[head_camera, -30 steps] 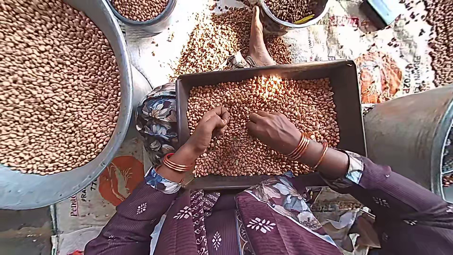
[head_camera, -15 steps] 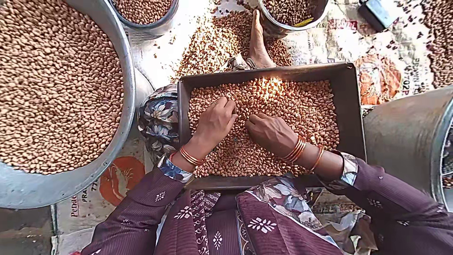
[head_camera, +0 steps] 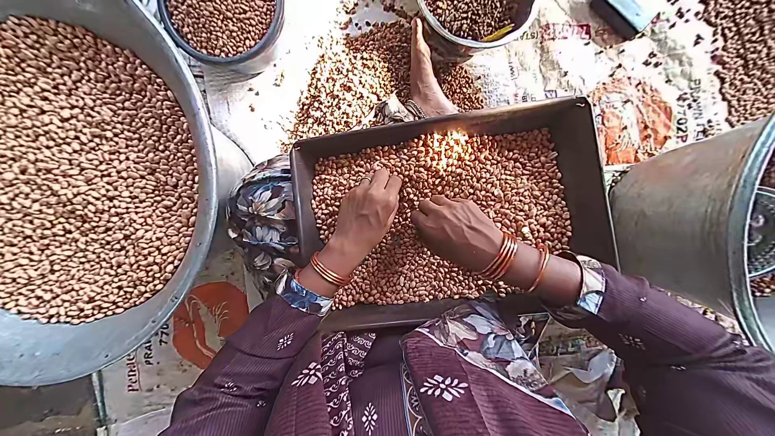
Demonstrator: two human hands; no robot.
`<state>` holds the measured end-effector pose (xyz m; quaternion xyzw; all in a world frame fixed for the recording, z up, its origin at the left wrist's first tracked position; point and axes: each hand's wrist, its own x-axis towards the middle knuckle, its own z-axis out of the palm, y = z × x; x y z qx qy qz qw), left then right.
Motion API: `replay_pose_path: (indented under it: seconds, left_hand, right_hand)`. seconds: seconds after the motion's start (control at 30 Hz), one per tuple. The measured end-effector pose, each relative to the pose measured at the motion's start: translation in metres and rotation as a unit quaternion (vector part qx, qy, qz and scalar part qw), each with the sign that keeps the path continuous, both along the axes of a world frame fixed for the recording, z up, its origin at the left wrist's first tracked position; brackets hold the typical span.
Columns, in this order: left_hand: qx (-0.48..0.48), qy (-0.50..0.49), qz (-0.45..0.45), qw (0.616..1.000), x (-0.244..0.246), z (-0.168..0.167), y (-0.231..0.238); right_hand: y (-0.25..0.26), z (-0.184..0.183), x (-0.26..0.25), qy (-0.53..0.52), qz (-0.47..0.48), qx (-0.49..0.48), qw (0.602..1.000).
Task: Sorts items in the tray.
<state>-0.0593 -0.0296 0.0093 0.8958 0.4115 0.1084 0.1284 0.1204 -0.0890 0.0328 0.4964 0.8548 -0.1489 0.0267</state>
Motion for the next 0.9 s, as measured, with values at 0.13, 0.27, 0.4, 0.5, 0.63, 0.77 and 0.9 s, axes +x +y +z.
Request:
replay_pose_path:
  seconds: [0.13, 0.27, 0.4, 0.5, 0.63, 0.77, 0.9]
  left_hand:
    - [-0.004, 0.016, -0.004, 1.0, 0.001, 0.001, -0.001]
    - [-0.064, -0.026, 0.018, 0.997, -0.004, 0.007, -0.003]
    - [-0.323, -0.256, 0.072, 0.908, -0.004, 0.024, -0.01]
    - [-0.582, -0.443, 0.12, 0.672, 0.011, 0.03, -0.016]
    - [-0.666, -0.424, 0.14, 0.598, 0.022, 0.03, -0.012]
    - [-0.677, -0.417, 0.161, 0.584, 0.022, 0.026, -0.009]
    - [-0.689, -0.401, 0.172, 0.579, 0.024, 0.024, -0.011]
  right_hand:
    - [0.0, 0.004, -0.002, -0.001, -0.004, -0.018, 1.0]
    - [0.001, 0.011, 0.001, 0.045, -0.006, 0.06, 0.997]
    - [0.003, 0.033, 0.0, 0.105, -0.027, 0.163, 0.981]
    - [0.005, 0.053, 0.009, 0.14, -0.03, 0.164, 0.976]
    - [0.021, 0.074, 0.057, 0.119, -0.107, 0.125, 0.979]
    - [0.029, 0.062, 0.111, 0.03, -0.141, 0.021, 0.989]
    - [0.024, 0.035, 0.113, 0.004, -0.165, -0.022, 0.986]
